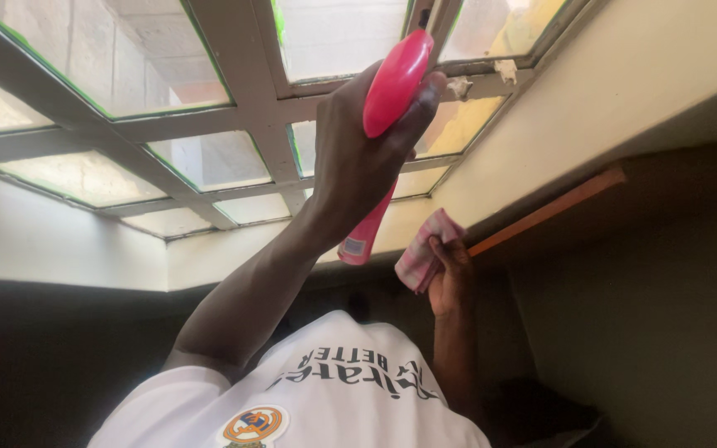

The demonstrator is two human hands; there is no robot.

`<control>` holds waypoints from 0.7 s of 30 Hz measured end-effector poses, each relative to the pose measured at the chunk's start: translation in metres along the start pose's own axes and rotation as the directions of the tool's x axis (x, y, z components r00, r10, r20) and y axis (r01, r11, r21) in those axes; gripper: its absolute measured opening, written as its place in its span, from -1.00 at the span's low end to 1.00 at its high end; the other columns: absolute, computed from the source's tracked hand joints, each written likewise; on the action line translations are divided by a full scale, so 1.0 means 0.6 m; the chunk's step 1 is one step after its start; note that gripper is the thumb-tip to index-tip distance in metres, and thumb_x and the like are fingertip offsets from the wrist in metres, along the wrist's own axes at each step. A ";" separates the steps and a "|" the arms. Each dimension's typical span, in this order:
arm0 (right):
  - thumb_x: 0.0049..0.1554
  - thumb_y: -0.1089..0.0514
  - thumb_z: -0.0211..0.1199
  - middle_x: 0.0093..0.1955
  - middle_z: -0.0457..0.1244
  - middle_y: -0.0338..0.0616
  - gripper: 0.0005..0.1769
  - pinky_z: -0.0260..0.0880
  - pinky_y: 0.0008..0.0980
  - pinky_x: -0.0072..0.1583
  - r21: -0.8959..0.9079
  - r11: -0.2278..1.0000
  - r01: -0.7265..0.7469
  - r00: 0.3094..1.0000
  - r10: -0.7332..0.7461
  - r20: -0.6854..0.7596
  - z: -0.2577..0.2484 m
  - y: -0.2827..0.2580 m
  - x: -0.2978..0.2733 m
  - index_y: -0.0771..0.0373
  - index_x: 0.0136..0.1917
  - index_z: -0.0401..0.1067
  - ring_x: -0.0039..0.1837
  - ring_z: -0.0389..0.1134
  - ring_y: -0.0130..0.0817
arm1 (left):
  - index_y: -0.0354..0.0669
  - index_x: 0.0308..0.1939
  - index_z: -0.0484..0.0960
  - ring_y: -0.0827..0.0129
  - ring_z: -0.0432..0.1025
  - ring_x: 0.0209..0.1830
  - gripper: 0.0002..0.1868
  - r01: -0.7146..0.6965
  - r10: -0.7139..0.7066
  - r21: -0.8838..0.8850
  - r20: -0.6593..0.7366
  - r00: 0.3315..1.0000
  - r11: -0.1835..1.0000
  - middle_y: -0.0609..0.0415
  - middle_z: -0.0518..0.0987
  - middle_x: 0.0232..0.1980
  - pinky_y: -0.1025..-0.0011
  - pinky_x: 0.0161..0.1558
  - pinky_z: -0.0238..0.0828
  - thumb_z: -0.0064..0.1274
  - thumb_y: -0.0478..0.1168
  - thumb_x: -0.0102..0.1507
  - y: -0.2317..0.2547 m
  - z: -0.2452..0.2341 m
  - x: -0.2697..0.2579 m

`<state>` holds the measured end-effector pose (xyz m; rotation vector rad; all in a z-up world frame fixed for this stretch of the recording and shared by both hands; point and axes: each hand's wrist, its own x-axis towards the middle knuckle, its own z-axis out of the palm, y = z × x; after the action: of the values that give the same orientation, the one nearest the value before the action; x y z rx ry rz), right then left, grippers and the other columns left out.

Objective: The person cleans a multi-pane window using a pink spray bottle and a cloth. They repeatedly spray the glass and wipe each pane, moving across the window frame to cover different sections.

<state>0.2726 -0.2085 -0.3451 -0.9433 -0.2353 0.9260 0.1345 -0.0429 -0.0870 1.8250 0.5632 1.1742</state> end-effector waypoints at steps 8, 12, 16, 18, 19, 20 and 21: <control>0.12 0.23 0.35 0.27 0.29 -0.07 -0.45 0.30 -0.13 0.41 0.016 1.000 -0.007 1.000 0.007 0.001 -0.030 0.043 -0.027 0.24 0.37 0.34 0.36 0.30 -0.21 | -0.23 -0.11 0.63 0.39 0.53 -0.49 -0.66 -0.002 0.006 0.091 -0.044 0.999 0.996 0.06 0.57 -0.42 0.34 -0.34 0.42 0.07 0.01 0.44 -0.029 0.004 -0.013; 0.12 0.23 0.34 0.25 0.30 -0.06 -0.44 0.31 -0.15 0.39 0.016 0.999 0.033 0.999 -0.033 -0.022 -0.018 0.041 -0.034 0.21 0.37 0.32 0.34 0.32 -0.20 | -0.21 -0.08 0.59 0.33 0.56 -0.54 -0.64 0.223 -0.219 -0.070 0.063 0.974 0.972 0.09 0.58 -0.44 0.30 -0.45 0.50 0.08 0.03 0.30 -0.048 0.002 -0.030; 0.15 0.23 0.34 0.23 0.28 -0.08 -0.48 0.33 -0.17 0.39 0.049 0.998 0.028 1.000 -0.027 -0.013 -0.002 0.049 -0.041 0.19 0.35 0.29 0.34 0.31 -0.22 | -0.25 -0.06 0.60 0.20 0.52 -0.36 -0.63 0.011 -0.012 0.107 0.006 1.000 0.994 -0.01 0.58 -0.33 0.24 -0.24 0.43 0.11 0.03 0.40 -0.075 0.006 -0.045; 0.15 0.23 0.33 0.23 0.28 -0.13 -0.49 0.33 -0.18 0.36 0.043 0.999 0.010 1.000 -0.009 -0.016 0.002 0.056 -0.043 0.16 0.34 0.29 0.32 0.31 -0.26 | -0.23 -0.11 0.61 0.14 0.51 -0.35 -0.64 0.070 -0.070 0.180 -0.006 0.998 0.981 -0.03 0.58 -0.34 0.22 -0.23 0.41 0.13 0.03 0.40 -0.090 0.008 -0.048; 0.15 0.23 0.33 0.23 0.28 -0.15 -0.49 0.34 -0.19 0.35 0.040 0.999 -0.001 1.000 0.001 -0.017 0.004 0.062 -0.046 0.14 0.34 0.29 0.31 0.31 -0.28 | -0.23 -0.09 0.61 0.16 0.51 -0.36 -0.65 0.086 -0.089 0.122 0.016 0.996 0.989 -0.03 0.59 -0.33 0.23 -0.23 0.42 0.13 0.03 0.39 -0.096 0.005 -0.053; 0.16 0.24 0.34 0.24 0.27 -0.19 -0.50 0.32 -0.22 0.35 0.037 0.999 0.015 1.000 -0.015 -0.010 0.006 0.067 -0.043 0.15 0.34 0.30 0.31 0.30 -0.31 | -0.23 -0.06 0.60 0.18 0.52 -0.37 -0.65 0.100 -0.102 0.065 0.037 0.994 0.993 -0.03 0.59 -0.33 0.25 -0.23 0.43 0.12 0.02 0.38 -0.101 0.000 -0.056; 0.16 0.24 0.34 0.24 0.26 -0.22 -0.51 0.31 -0.25 0.36 0.034 0.999 0.031 1.000 -0.031 -0.002 0.007 0.072 -0.038 0.15 0.34 0.31 0.32 0.29 -0.35 | -0.23 -0.04 0.59 0.20 0.52 -0.37 -0.64 0.113 -0.114 0.008 0.058 0.992 0.994 -0.02 0.59 -0.33 0.26 -0.24 0.44 0.12 0.02 0.37 -0.107 -0.005 -0.060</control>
<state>0.2316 -0.2127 -0.3715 -0.9067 -0.2313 0.8982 0.1209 -0.0349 -0.1588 1.8010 0.6286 1.0413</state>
